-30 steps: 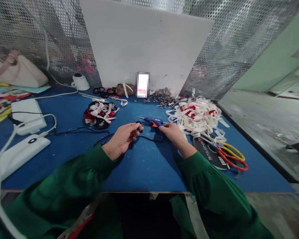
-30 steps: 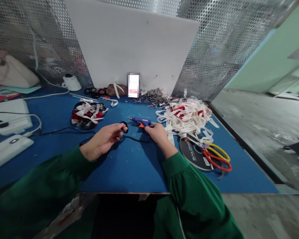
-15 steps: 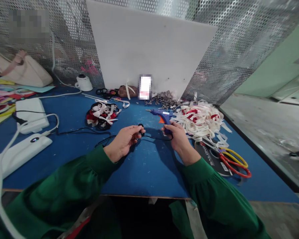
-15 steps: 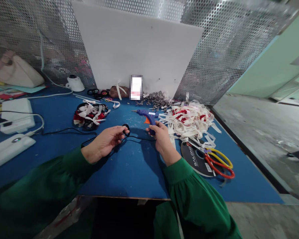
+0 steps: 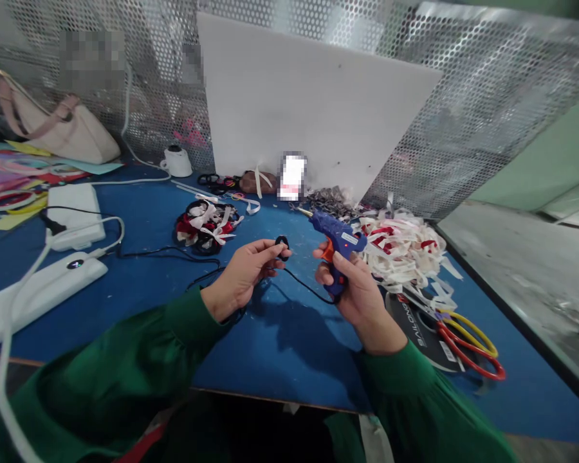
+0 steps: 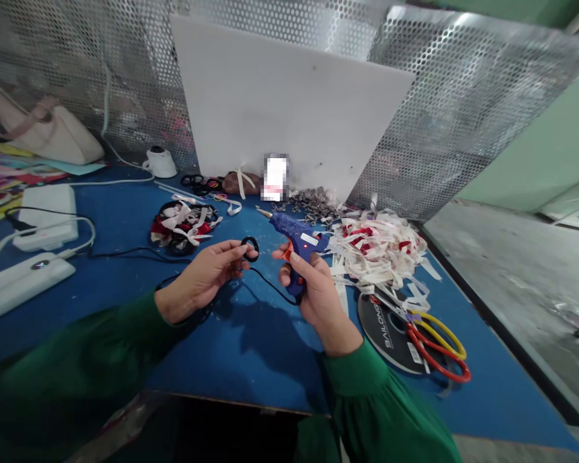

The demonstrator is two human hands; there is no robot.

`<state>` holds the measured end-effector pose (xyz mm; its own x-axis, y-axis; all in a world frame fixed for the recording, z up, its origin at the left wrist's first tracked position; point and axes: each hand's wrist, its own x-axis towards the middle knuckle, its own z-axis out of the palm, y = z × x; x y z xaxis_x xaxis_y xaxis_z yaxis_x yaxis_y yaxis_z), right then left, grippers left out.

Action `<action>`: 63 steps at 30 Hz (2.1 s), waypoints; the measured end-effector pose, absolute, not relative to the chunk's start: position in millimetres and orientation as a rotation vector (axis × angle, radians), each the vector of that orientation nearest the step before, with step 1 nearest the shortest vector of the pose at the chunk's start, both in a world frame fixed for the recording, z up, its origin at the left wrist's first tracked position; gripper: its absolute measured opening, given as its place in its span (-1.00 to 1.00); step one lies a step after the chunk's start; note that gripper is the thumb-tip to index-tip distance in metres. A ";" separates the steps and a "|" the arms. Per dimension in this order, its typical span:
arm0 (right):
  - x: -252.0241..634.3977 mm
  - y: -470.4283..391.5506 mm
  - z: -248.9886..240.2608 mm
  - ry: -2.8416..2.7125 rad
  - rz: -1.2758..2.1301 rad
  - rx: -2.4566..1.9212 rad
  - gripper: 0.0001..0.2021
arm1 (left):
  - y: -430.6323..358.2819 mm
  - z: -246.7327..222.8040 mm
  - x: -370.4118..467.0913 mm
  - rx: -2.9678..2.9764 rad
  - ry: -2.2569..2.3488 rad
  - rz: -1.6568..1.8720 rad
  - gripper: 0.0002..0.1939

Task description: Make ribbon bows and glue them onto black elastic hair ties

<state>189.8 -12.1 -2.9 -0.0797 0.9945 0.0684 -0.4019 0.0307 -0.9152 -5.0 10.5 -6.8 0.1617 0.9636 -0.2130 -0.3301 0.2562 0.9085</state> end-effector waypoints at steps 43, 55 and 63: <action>190.8 -27.9 -21.1 -1.823 0.242 -1.191 -0.80 | 7.9 3.1 -4.9 1.103 0.973 1.341 -0.68; 190.8 -29.5 -20.4 -1.824 0.184 -1.248 -0.74 | 8.7 1.1 -6.5 1.119 0.960 1.328 -0.67; 190.0 -29.5 -21.5 -1.822 0.139 -1.221 -0.76 | 7.8 3.8 -5.3 1.107 0.961 1.342 -0.68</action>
